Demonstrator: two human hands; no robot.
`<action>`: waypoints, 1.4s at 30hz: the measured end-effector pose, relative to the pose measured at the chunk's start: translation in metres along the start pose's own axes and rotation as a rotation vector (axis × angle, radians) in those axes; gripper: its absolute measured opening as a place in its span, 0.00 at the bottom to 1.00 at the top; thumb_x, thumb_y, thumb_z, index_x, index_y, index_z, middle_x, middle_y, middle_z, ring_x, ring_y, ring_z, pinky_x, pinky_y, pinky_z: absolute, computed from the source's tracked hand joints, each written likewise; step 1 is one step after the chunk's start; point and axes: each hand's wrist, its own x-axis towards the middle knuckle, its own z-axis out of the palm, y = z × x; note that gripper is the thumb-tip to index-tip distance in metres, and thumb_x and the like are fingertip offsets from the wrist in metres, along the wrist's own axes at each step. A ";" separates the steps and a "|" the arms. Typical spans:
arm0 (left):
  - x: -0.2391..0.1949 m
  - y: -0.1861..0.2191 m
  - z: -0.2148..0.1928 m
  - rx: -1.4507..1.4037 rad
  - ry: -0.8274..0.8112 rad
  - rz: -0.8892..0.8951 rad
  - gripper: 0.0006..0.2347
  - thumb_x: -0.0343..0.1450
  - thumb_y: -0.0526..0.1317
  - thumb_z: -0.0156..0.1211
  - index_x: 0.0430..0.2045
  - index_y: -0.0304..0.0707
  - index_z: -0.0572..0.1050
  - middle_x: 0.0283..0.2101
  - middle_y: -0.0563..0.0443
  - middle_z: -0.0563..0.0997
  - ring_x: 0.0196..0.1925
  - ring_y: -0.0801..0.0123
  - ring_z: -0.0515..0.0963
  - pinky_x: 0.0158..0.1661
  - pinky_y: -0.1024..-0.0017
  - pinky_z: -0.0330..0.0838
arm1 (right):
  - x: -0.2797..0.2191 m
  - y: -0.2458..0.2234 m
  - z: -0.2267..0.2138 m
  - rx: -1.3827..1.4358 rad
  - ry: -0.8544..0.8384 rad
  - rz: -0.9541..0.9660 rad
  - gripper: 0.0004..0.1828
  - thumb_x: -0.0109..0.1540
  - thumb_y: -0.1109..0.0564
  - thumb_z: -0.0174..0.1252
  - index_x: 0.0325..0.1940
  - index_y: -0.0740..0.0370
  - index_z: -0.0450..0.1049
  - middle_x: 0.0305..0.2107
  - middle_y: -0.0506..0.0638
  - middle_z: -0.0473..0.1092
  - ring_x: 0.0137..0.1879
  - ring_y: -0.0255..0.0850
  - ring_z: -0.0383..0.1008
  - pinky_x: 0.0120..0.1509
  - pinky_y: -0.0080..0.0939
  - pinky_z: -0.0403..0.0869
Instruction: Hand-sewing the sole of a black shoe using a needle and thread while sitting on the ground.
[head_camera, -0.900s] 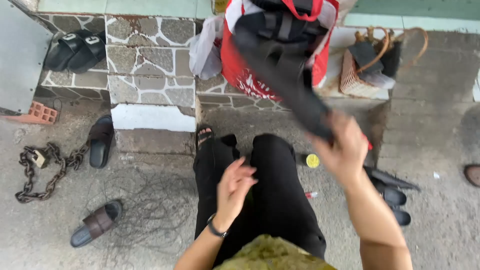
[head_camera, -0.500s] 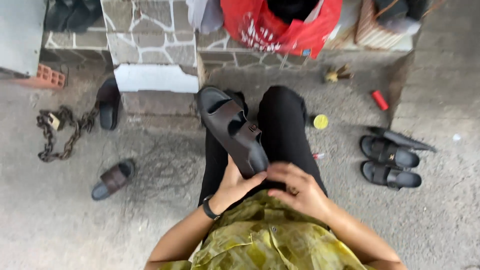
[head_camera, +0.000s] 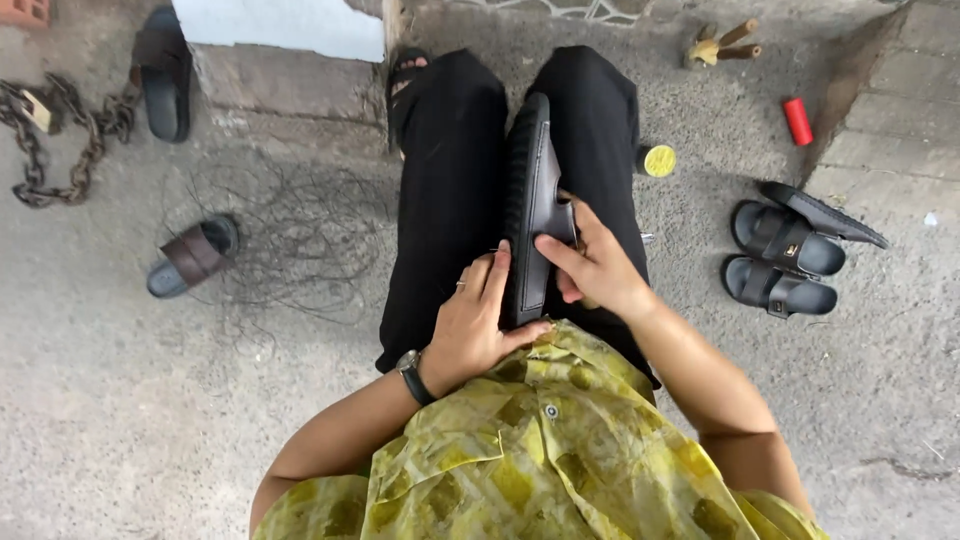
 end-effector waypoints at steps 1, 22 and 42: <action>0.001 0.001 -0.002 -0.003 0.000 -0.007 0.44 0.58 0.60 0.65 0.64 0.33 0.53 0.51 0.40 0.65 0.51 0.42 0.72 0.39 0.54 0.75 | -0.010 -0.011 0.004 -0.002 -0.005 0.005 0.35 0.63 0.57 0.52 0.70 0.58 0.46 0.08 0.59 0.66 0.09 0.41 0.68 0.10 0.28 0.66; -0.002 -0.024 -0.003 -0.326 -0.098 0.018 0.44 0.58 0.55 0.69 0.67 0.44 0.50 0.53 0.44 0.65 0.48 0.45 0.76 0.37 0.54 0.77 | -0.072 0.015 -0.006 -1.202 -0.061 -0.665 0.19 0.64 0.54 0.48 0.58 0.52 0.71 0.29 0.46 0.67 0.24 0.46 0.73 0.22 0.41 0.72; 0.012 -0.039 0.033 -0.177 0.218 0.294 0.37 0.56 0.63 0.61 0.54 0.35 0.68 0.43 0.48 0.70 0.37 0.58 0.79 0.31 0.70 0.76 | -0.051 0.044 -0.007 -1.459 -0.111 -0.719 0.15 0.64 0.51 0.45 0.52 0.53 0.70 0.32 0.47 0.70 0.25 0.43 0.76 0.21 0.41 0.72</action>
